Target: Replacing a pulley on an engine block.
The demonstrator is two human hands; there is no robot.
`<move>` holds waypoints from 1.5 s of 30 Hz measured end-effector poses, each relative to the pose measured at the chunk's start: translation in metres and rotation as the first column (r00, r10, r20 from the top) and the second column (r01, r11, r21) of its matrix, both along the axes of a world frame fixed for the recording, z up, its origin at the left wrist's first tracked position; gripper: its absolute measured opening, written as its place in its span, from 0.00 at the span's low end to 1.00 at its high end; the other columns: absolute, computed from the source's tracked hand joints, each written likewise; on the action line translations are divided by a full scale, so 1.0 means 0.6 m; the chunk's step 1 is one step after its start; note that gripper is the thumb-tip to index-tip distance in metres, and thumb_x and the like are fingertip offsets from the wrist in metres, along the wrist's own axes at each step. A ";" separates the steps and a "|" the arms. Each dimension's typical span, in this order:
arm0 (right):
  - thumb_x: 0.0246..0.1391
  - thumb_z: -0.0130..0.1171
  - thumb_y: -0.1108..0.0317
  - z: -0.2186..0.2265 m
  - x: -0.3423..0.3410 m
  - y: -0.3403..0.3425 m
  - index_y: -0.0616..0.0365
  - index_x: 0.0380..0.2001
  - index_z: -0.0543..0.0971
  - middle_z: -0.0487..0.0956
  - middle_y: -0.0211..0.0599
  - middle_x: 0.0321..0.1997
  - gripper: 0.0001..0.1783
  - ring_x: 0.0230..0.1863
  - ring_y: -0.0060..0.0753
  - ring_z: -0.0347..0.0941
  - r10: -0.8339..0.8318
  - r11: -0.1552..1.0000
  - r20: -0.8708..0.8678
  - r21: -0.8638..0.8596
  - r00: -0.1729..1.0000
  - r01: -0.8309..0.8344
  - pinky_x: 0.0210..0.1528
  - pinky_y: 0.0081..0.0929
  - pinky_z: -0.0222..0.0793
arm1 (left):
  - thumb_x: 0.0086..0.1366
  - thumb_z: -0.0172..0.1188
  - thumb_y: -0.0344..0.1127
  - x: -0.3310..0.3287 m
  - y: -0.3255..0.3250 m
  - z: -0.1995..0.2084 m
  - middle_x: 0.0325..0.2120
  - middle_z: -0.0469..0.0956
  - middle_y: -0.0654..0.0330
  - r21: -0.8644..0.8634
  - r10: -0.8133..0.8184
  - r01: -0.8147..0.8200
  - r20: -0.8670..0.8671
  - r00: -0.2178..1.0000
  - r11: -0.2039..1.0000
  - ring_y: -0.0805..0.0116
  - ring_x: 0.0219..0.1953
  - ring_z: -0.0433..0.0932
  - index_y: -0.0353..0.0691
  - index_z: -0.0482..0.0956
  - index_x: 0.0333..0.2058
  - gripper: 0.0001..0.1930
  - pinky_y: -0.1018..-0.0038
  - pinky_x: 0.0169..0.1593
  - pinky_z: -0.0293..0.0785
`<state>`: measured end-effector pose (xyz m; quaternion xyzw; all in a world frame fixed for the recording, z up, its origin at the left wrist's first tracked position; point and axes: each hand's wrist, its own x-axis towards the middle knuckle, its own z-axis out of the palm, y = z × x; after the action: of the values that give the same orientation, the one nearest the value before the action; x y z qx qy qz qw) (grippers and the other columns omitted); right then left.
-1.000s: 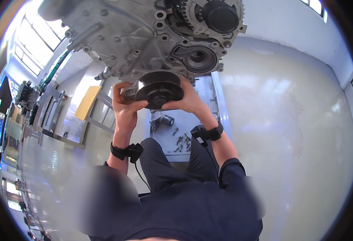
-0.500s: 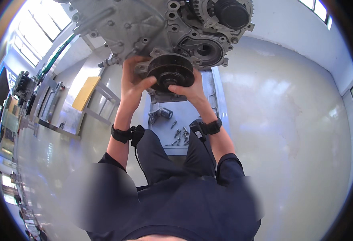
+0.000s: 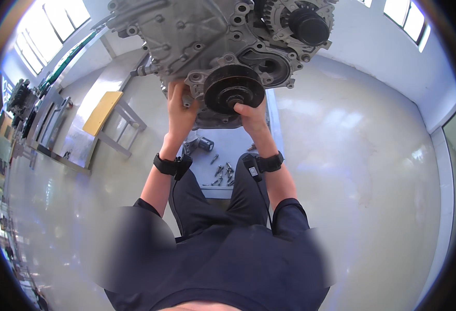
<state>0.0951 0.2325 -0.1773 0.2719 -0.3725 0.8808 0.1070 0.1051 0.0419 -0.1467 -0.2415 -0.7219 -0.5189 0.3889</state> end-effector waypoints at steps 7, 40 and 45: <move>0.40 0.68 0.66 -0.033 0.024 0.030 0.58 0.60 0.67 0.76 0.36 0.54 0.40 0.58 0.38 0.72 -0.081 0.996 0.013 -0.033 0.997 0.082 0.64 0.37 0.66 | 0.51 0.65 0.20 -0.012 0.031 -0.006 0.42 0.68 0.55 -0.129 0.220 -0.226 -0.059 0.974 0.966 0.54 0.45 0.66 0.39 0.78 0.49 0.23 0.64 0.50 0.66; 0.49 0.62 0.60 -0.054 0.001 0.109 0.58 0.58 0.70 0.74 0.39 0.58 0.32 0.61 0.41 0.69 -0.423 0.881 0.120 -0.177 0.898 0.439 0.69 0.44 0.59 | 0.52 0.73 0.34 -0.029 0.019 -0.016 0.39 0.70 0.58 -0.204 0.257 -0.282 -0.143 0.956 0.937 0.57 0.44 0.66 0.45 0.83 0.45 0.19 0.64 0.48 0.65; 0.50 0.61 0.57 -0.079 0.005 0.082 0.56 0.59 0.70 0.73 0.39 0.60 0.32 0.63 0.41 0.68 -0.319 0.868 0.177 -0.339 0.931 0.362 0.70 0.44 0.57 | 0.51 0.73 0.34 -0.030 0.024 -0.017 0.39 0.70 0.59 -0.202 0.265 -0.287 -0.132 0.955 0.936 0.57 0.43 0.66 0.46 0.83 0.44 0.19 0.64 0.49 0.64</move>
<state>0.0984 0.2820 -0.2246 0.1259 -0.2497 0.9159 0.2880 0.0874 0.0561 -0.1567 -0.2055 -0.7804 -0.3632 0.4656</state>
